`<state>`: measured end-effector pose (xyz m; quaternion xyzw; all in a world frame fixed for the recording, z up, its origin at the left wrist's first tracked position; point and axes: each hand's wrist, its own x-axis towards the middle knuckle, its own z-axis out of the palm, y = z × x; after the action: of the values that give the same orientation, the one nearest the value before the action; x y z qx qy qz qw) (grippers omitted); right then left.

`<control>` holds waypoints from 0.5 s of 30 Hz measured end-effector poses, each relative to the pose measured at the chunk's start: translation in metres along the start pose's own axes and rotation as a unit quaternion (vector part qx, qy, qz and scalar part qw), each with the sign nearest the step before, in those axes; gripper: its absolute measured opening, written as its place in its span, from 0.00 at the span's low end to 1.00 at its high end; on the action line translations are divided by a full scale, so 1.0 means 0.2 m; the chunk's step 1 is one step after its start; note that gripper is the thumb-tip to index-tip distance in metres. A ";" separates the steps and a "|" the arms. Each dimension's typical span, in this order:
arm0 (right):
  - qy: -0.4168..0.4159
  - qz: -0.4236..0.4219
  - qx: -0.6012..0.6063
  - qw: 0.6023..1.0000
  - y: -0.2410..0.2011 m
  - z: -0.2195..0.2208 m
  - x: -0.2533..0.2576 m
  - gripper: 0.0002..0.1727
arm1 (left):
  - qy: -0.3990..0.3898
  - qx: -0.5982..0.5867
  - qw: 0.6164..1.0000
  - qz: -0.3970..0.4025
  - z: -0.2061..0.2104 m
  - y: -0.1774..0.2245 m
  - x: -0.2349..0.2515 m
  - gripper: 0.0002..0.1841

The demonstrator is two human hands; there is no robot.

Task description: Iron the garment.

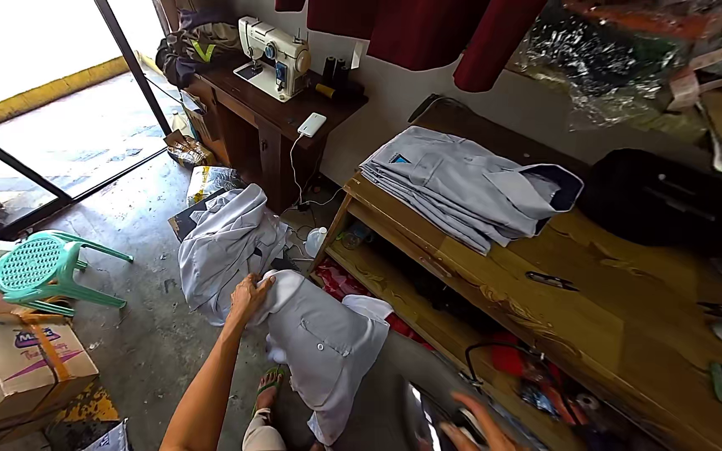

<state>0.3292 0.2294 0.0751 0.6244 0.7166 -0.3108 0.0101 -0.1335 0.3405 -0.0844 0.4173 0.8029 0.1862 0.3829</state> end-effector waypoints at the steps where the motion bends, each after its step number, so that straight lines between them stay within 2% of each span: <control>1: -0.008 -0.027 -0.006 1.000 -0.13 0.00 0.12 0.35 | -0.003 0.007 1.000 0.019 -0.02 0.00 0.01 0.32; 4: -0.050 -0.100 -0.050 0.992 -0.54 0.06 0.51 0.31 | 0.013 0.023 0.997 0.076 -0.08 0.02 0.04 0.22; 6: -0.104 -0.136 -0.088 0.981 -0.81 0.08 0.76 0.30 | 0.022 0.029 0.995 0.091 -0.12 0.03 0.10 0.21; 8: -0.125 -0.177 -0.133 0.967 -0.99 0.13 0.96 0.28 | 0.005 0.024 0.995 0.100 -0.15 0.04 0.17 0.20; 12: -0.158 -0.269 -0.225 0.923 -1.14 0.17 1.14 0.25 | -0.052 -0.023 0.991 0.123 -0.17 -0.01 0.27 0.20; 15: -0.131 -0.247 -0.231 0.932 -1.16 0.16 1.22 0.25 | -0.062 -0.046 0.989 0.128 -0.16 -0.05 0.30 0.19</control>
<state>0.0552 0.4258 0.0519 0.3613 0.8926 -0.2086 0.1708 -0.1854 0.3843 -0.0982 0.5093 0.7084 0.2438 0.4235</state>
